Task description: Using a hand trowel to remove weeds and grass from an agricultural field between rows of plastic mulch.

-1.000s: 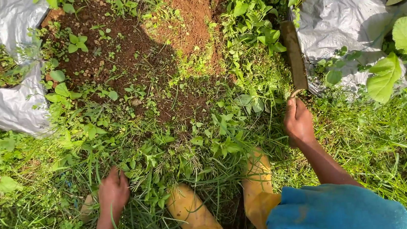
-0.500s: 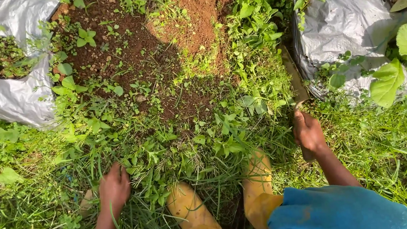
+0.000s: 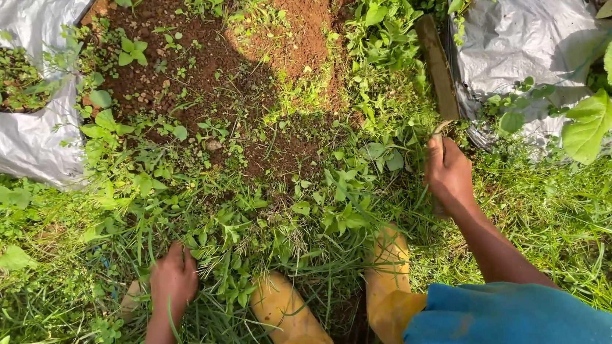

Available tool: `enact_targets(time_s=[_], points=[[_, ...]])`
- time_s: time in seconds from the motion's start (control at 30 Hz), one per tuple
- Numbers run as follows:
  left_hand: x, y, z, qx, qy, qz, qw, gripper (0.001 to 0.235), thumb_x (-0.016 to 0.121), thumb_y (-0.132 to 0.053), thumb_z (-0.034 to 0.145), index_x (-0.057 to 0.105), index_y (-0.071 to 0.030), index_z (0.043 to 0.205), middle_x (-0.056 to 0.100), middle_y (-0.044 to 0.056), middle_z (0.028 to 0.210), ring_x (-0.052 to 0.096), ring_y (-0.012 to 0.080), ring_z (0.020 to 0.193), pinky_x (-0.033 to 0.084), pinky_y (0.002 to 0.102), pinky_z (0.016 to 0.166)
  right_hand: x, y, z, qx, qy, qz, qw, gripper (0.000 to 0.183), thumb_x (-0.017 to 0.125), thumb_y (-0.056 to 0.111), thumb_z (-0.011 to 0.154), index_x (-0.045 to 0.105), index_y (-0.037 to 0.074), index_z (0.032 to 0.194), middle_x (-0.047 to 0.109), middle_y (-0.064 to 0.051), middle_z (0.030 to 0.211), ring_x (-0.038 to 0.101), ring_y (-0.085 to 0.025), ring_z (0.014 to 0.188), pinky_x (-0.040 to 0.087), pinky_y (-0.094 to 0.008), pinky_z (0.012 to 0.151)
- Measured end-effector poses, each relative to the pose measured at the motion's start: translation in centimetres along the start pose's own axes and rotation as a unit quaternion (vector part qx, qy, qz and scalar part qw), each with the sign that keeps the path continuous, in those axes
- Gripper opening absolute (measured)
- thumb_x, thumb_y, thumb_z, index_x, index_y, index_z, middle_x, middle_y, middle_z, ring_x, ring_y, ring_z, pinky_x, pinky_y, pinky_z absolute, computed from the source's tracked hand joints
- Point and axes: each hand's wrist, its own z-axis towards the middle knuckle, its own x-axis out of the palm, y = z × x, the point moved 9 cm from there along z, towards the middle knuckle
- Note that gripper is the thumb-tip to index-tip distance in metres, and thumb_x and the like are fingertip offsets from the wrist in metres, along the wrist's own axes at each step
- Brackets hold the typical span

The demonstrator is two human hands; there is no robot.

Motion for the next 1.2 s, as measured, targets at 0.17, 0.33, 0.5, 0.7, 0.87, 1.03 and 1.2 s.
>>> enact_targets(time_s=[0.17,0.33,0.5,0.7,0.87,1.03,1.2], points=[[0.0,-0.3,0.0,-0.015,0.014,0.016,1.0,0.022,0.041,-0.014,0.109,0.06,-0.004,0.104,0.054,0.002,0.05,0.044,0.0129,0.035,0.042,0.027,0.031,0.6,0.4,5.0,0.058,0.053,-0.059,0.995,0.05,0.028,0.044,0.114,0.052,0.001,0.106,0.062,-0.014,0.079,0.061,-0.023,0.054,0.055,-0.034,0.044],[0.1,0.4,-0.2,0.0,0.0,0.005,1.0,0.019,0.042,-0.014,0.108,0.059,-0.007,0.101,0.053,0.002,0.052,0.042,0.0122,0.036,0.042,0.026,0.031,1.1,0.2,5.5,0.097,0.081,-0.002,0.992,0.051,0.036,0.031,0.119,0.057,-0.001,0.086,0.059,-0.011,0.06,0.056,-0.019,0.038,0.047,-0.026,0.029],[0.0,-0.1,0.2,-0.049,0.034,0.018,0.998,0.023,0.04,-0.017,0.11,0.059,-0.007,0.105,0.056,0.002,0.052,0.046,0.014,0.037,0.044,0.027,0.033,0.7,0.9,9.6,-0.062,-0.028,-0.031,0.997,0.035,0.039,0.026,0.115,0.055,-0.005,0.117,0.062,-0.013,0.075,0.052,-0.017,0.047,0.046,-0.032,0.034],[0.1,0.0,0.0,-0.042,0.036,0.004,0.998,0.02,0.04,-0.017,0.109,0.057,-0.008,0.105,0.052,0.0,0.052,0.042,0.0118,0.039,0.04,0.025,0.033,0.6,5.8,7.8,-0.007,0.074,-0.026,0.997,0.043,0.034,0.031,0.119,0.055,-0.001,0.098,0.058,-0.009,0.059,0.058,-0.018,0.037,0.05,-0.026,0.027],[-0.3,-0.5,0.0,-0.046,0.041,0.019,0.998,0.02,0.041,-0.016,0.109,0.058,-0.007,0.112,0.056,0.001,0.052,0.047,0.0133,0.04,0.048,0.027,0.039,2.2,4.2,11.0,-0.024,0.019,0.023,0.999,0.039,0.034,0.039,0.115,0.048,0.004,0.103,0.052,-0.006,0.072,0.05,-0.016,0.047,0.047,-0.03,0.036],[0.7,1.1,0.3,-0.044,0.039,0.034,0.998,0.021,0.044,-0.015,0.107,0.058,-0.009,0.121,0.055,0.0,0.053,0.046,0.0125,0.04,0.047,0.025,0.037,2.9,3.1,11.2,0.073,0.106,0.108,0.986,0.044,0.033,0.04,0.113,0.046,0.006,0.088,0.055,-0.01,0.067,0.052,-0.021,0.044,0.047,-0.036,0.039],[1.0,1.2,0.4,-0.031,0.024,0.032,0.999,0.023,0.045,-0.015,0.107,0.059,-0.007,0.123,0.052,0.0,0.048,0.046,0.0146,0.039,0.065,0.039,0.067,1.8,4.2,12.3,-0.055,0.006,0.183,0.982,0.046,0.034,0.048,0.11,0.052,0.006,0.103,0.055,-0.004,0.072,0.049,-0.013,0.048,0.042,-0.03,0.037]])
